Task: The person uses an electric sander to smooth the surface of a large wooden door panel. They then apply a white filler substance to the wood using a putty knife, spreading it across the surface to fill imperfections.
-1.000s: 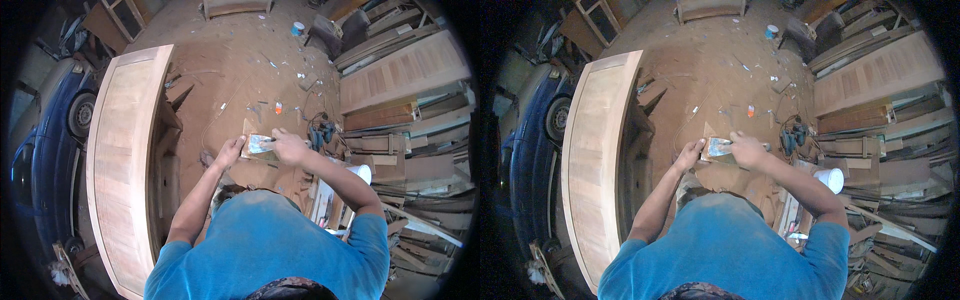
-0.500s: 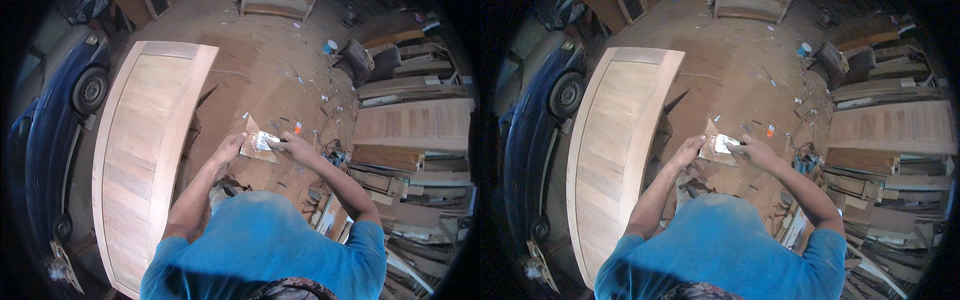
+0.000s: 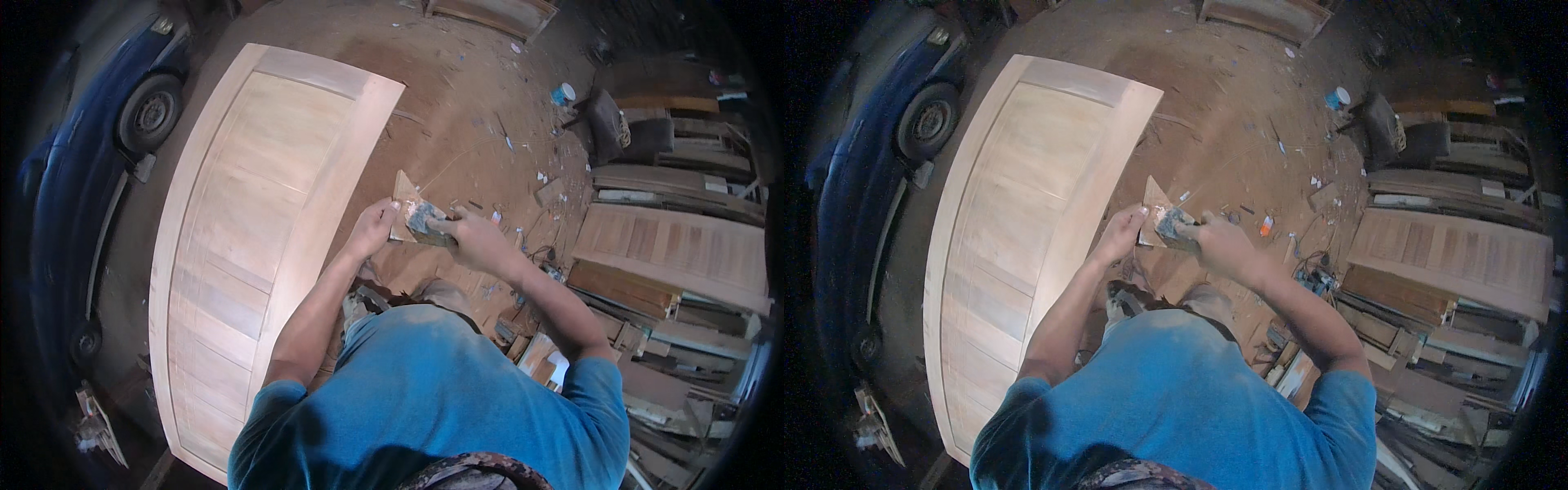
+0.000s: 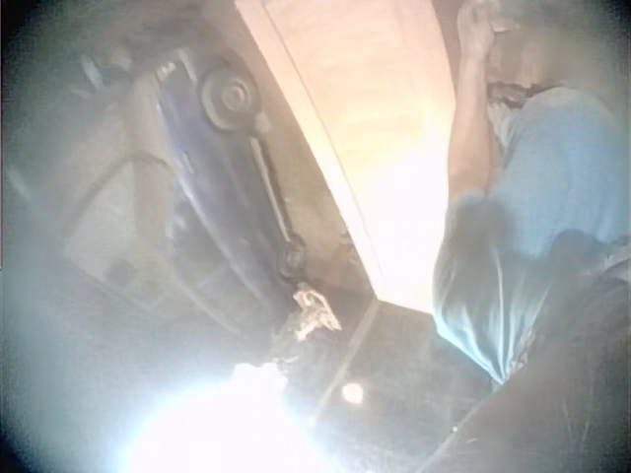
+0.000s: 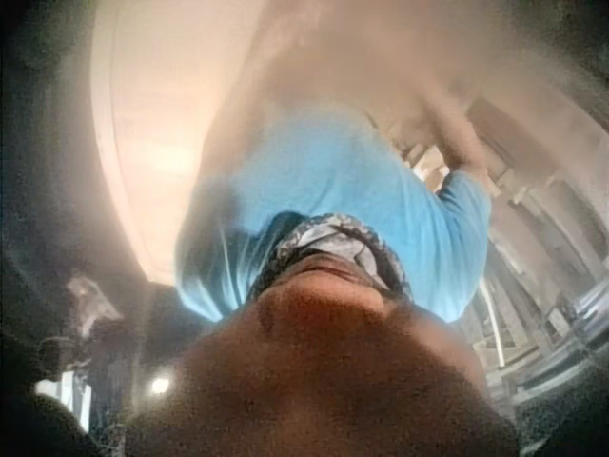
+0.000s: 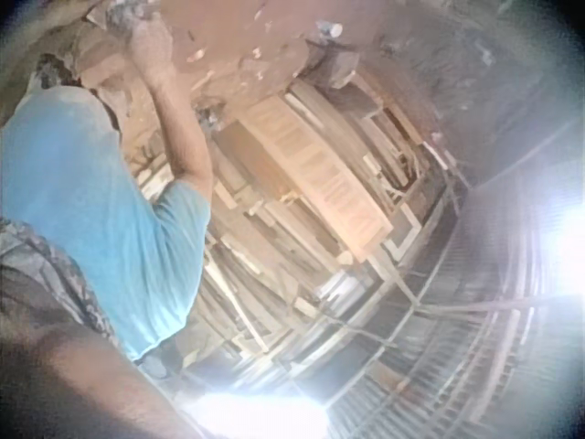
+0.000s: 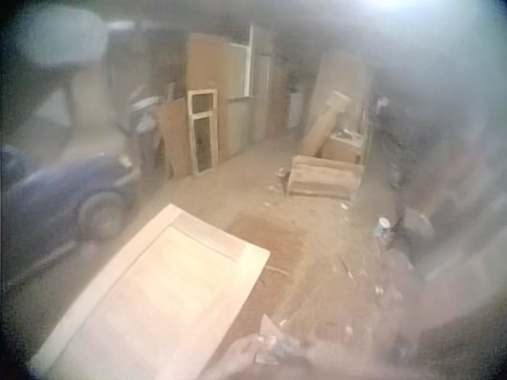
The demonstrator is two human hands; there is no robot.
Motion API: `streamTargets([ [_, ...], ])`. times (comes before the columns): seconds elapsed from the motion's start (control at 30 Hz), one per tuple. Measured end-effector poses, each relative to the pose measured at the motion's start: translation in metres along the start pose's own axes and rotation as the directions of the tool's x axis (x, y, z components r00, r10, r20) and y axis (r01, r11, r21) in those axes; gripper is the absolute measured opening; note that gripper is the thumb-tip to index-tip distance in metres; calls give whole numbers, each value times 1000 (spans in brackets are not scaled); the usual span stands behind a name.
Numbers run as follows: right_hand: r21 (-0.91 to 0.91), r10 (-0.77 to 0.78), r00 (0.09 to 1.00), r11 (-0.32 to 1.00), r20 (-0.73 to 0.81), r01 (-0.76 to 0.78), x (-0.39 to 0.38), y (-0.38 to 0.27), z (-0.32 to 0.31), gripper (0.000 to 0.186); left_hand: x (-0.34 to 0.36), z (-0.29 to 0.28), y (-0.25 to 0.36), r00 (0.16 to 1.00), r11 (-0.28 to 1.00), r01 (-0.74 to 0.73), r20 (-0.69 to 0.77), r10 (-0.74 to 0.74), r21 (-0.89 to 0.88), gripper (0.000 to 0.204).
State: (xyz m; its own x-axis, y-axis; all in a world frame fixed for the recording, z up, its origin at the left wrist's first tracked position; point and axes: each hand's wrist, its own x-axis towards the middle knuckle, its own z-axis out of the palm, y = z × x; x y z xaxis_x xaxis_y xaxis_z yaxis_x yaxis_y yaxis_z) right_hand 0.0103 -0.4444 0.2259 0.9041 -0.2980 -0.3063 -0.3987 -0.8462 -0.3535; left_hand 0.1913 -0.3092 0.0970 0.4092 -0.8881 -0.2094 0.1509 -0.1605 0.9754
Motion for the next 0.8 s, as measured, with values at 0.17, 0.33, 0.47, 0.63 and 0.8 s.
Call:
streamTargets([
  [0.17,-10,36,989,999,142,-35,6,11,-2,46,11,-11,-46,989,993,16,-149,1,117,40],
  [0.33,94,-188,981,977,-40,191,44,23,-24,40,19,-28,-14,953,918,212,-136,-270,-336,46],
  [0.47,39,-270,962,962,36,269,88,41,-24,42,29,-33,6,942,911,138,-232,-243,-389,44],
  [0.63,-77,-388,891,906,235,415,135,76,-52,42,42,-20,4,856,905,131,-415,-309,-404,43],
  [0.8,-99,-510,829,835,230,541,193,63,-76,41,72,-6,-29,772,973,91,-602,-202,-210,44],
])
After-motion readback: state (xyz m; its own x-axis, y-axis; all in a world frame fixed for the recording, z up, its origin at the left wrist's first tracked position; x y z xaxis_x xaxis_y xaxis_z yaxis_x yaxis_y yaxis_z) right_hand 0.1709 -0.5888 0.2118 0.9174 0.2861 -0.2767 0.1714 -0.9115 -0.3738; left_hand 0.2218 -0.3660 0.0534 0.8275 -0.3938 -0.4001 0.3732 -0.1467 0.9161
